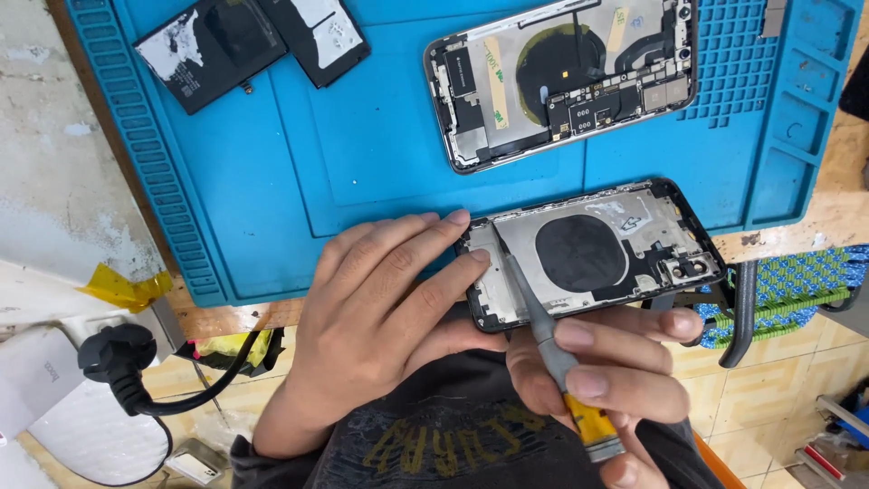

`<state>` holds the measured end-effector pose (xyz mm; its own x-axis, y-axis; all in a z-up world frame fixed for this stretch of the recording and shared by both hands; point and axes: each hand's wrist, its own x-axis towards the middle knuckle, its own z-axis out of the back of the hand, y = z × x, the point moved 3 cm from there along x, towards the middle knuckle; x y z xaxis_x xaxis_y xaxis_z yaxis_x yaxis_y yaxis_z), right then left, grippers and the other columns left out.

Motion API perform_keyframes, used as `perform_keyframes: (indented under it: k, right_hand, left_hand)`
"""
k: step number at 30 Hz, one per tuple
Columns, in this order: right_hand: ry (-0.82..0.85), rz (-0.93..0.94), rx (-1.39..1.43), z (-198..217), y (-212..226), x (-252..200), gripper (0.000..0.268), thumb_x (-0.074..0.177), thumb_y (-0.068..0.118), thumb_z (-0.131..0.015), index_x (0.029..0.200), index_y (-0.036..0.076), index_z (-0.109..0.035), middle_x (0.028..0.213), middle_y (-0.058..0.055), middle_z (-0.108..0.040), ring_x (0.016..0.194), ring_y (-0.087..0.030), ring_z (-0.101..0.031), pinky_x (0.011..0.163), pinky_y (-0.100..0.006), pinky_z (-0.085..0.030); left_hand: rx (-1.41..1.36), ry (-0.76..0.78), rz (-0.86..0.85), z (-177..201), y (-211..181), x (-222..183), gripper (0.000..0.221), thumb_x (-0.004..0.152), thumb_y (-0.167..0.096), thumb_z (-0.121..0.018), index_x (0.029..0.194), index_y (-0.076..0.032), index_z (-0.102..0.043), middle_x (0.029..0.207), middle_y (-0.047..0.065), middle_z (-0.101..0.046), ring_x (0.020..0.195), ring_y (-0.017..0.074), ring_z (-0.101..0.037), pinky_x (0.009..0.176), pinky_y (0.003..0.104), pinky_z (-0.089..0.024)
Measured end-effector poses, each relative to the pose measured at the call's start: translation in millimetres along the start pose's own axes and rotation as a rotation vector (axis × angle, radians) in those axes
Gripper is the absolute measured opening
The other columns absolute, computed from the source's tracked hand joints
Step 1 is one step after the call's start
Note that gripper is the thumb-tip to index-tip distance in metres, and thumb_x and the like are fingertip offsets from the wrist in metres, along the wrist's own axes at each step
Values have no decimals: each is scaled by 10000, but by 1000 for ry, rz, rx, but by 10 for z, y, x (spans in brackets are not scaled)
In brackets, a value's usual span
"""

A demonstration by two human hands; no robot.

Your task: Disassembling internal components of a smartphone using a precision screwdriver on a repair mat.

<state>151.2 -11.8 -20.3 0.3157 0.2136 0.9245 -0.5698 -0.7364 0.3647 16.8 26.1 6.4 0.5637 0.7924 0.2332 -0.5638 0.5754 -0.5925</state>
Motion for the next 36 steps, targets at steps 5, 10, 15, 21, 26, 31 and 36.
perform_keyframes:
  k: [5,10,15,21,26,31,36]
  right_hand:
    - [-20,-119,-145,-50,-4,89,501,538,353,-648,1003,345,-463,916,29,-362,727,-155,-402,894,-322,-345]
    - [-24,-94,-169,9,37,-84,317,816,131,-327,1095,258,-409,819,12,-420,608,-167,-456,1025,-355,-272]
    - [-30,-23,-80,-39,-17,-4,324,727,110,-537,1013,237,-449,826,13,-359,562,-106,-417,914,-287,-292]
    - [144,-63,-222,39,-2,16,590,616,447,-550,1171,304,-408,965,-8,-351,783,-196,-393,956,-369,-326]
    - [-44,-113,-125,108,10,-125,479,699,461,-520,1144,313,-420,869,-17,-473,724,-240,-514,1079,-423,-250]
    - [10,-118,-154,162,-20,-165,399,797,200,-362,1186,287,-375,766,-13,-420,575,-207,-483,1079,-380,-217]
    - [-68,17,-89,18,-70,-29,394,728,103,-506,1096,234,-456,808,-20,-356,652,-154,-402,969,-307,-324]
  left_hand:
    - [-8,-7,9,9,-9,11,444,830,-433,-501,1143,-123,-443,1165,75,-467,1088,256,-486,914,407,-453]
    - [-17,-27,-2,33,-11,28,448,828,-435,-514,1134,-113,-450,1147,89,-497,1061,260,-519,882,404,-455]
    - [0,-15,-12,32,1,31,491,807,-468,-561,1134,-116,-460,1152,89,-496,1058,258,-519,854,404,-454]
    - [-7,-14,8,-5,4,-2,479,836,-455,-512,1171,-130,-402,1180,69,-462,1105,251,-483,934,404,-455]
    - [-8,-19,-4,7,4,-1,479,832,-452,-524,1164,-126,-410,1170,76,-474,1093,254,-496,919,399,-455]
    - [-4,-40,-12,24,-2,26,468,821,-453,-533,1134,-116,-449,1148,84,-498,1063,257,-517,881,397,-459]
    - [4,-29,-6,37,-19,40,475,796,-457,-574,1110,-112,-483,1142,83,-496,1049,252,-520,864,397,-456]
